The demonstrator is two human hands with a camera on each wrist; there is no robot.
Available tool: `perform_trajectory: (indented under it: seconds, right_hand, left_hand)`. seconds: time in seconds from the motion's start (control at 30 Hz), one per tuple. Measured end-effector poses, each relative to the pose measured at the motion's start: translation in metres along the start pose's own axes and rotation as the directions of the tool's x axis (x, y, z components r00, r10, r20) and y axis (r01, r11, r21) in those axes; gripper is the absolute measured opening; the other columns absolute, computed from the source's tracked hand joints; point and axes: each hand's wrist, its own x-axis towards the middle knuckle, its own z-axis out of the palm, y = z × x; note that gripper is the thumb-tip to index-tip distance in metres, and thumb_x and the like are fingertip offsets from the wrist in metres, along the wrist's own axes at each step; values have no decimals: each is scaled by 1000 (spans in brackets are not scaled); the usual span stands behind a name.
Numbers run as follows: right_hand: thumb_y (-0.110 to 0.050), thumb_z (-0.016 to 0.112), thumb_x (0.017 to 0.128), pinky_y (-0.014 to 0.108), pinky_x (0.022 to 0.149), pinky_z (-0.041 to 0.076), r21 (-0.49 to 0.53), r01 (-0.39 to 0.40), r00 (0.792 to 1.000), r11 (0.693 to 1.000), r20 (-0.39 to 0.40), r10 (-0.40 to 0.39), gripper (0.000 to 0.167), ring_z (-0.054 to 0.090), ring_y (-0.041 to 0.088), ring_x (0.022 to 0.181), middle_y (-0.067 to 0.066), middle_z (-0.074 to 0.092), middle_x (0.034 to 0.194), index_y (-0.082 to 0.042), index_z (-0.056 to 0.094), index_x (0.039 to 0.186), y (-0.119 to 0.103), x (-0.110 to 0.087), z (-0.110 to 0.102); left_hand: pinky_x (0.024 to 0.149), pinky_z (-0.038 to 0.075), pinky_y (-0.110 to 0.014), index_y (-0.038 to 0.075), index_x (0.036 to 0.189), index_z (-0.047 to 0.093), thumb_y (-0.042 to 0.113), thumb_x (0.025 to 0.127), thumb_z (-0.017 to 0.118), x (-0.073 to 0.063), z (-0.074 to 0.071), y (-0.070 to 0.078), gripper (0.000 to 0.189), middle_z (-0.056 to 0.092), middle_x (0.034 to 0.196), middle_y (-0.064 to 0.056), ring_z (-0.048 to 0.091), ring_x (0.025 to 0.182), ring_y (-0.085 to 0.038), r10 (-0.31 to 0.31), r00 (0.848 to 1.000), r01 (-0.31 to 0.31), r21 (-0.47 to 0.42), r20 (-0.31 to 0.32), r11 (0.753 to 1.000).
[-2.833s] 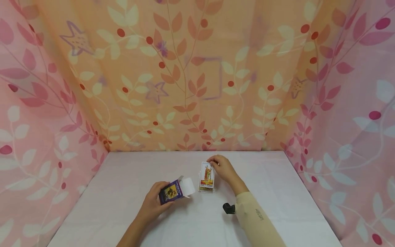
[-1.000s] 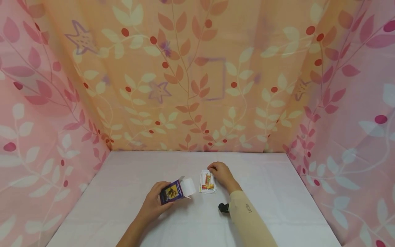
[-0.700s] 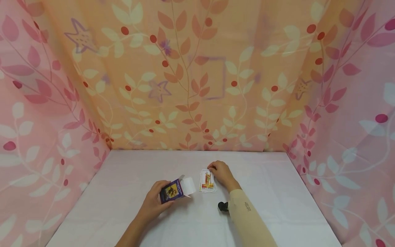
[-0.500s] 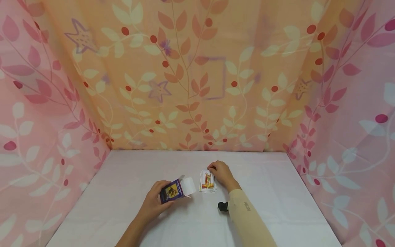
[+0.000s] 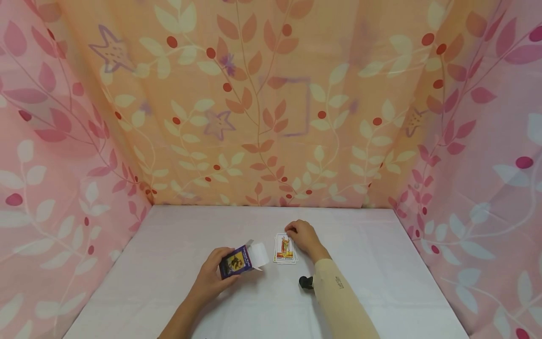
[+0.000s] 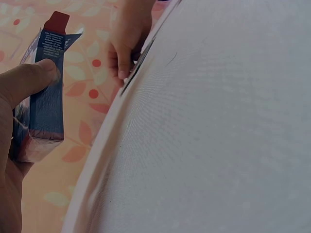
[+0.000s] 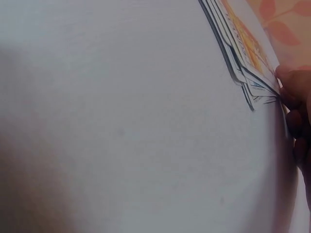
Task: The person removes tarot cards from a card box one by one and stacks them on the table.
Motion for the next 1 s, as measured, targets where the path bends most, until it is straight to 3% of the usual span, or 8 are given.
perform_trajectory:
  seconds: [0.37,0.57,0.83,1.0]
  right_hand:
    - [-22,69,99,44,99,51,41,-27,1000,999,17,26,12,58,18,98,-2,66,103,-18,74,109,-7,-3,-4]
    - [-22,69,99,43,96,51,43,-6,1000,999,-15,7,14,57,17,95,-1,66,103,-15,74,110,-10,-5,-4]
    - [-22,70,98,40,88,50,68,-9,996,998,-83,15,13,57,18,93,-1,66,100,-15,74,108,-12,-15,-7]
    - [-23,69,99,38,87,50,98,-16,997,995,-79,24,14,56,18,94,-1,66,102,-15,74,110,-15,-21,-8]
  left_hand:
    - [105,52,-43,23,142,55,26,74,95,1,-3,0,79,54,139,10,54,123,-10,3,1000,-3,13,10,1000]
    - [105,51,-44,20,141,56,25,74,95,1,-4,2,78,54,139,8,54,124,-11,-11,1000,11,14,9,1000]
    - [103,52,-42,16,140,57,20,72,95,0,-1,3,78,55,137,8,55,122,-11,14,1000,-14,1,-3,1000]
    - [104,52,-42,16,140,57,21,72,96,1,-1,2,78,54,137,9,54,122,-11,9,1000,-9,1,3,1000]
